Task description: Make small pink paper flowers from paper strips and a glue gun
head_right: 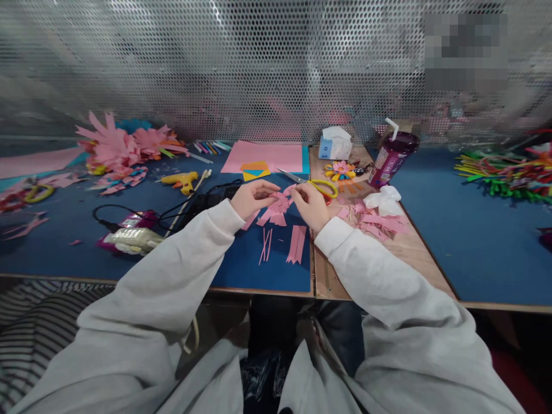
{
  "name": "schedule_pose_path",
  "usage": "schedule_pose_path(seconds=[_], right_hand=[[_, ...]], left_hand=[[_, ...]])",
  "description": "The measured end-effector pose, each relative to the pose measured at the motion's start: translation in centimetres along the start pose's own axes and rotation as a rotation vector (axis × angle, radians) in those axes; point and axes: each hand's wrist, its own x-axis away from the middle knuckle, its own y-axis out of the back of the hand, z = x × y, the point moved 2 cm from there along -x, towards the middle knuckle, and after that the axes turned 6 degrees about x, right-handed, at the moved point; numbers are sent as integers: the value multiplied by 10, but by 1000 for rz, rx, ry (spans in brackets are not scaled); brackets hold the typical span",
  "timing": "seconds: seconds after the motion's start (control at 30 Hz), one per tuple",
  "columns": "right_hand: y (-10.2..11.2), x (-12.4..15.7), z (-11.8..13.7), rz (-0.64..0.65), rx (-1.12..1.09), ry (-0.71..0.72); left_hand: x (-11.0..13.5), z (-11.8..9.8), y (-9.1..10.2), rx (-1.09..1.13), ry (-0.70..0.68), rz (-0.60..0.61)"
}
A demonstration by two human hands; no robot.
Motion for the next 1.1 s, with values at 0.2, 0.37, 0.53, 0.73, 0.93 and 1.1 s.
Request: schedule_pose_path(seconds=[0.2, 0.37, 0.53, 0.73, 0.93, 1.1], right_hand=[[3, 2, 6, 104, 43, 228], [1, 3, 5, 88, 131, 252], [-1, 3, 1, 45, 160, 273], [-2, 2, 0, 68, 168, 275], [-2, 3, 1, 80, 144, 218], [-2, 3, 2, 91, 114, 155]], left_hand=[[1, -2, 0, 22, -33, -21], [1, -2, 0, 1, -84, -11], [1, 1, -1, 6, -92, -6], [0, 5, -2, 34, -98, -14], [1, 4, -2, 23, -98, 3], [1, 4, -3, 13, -90, 2]])
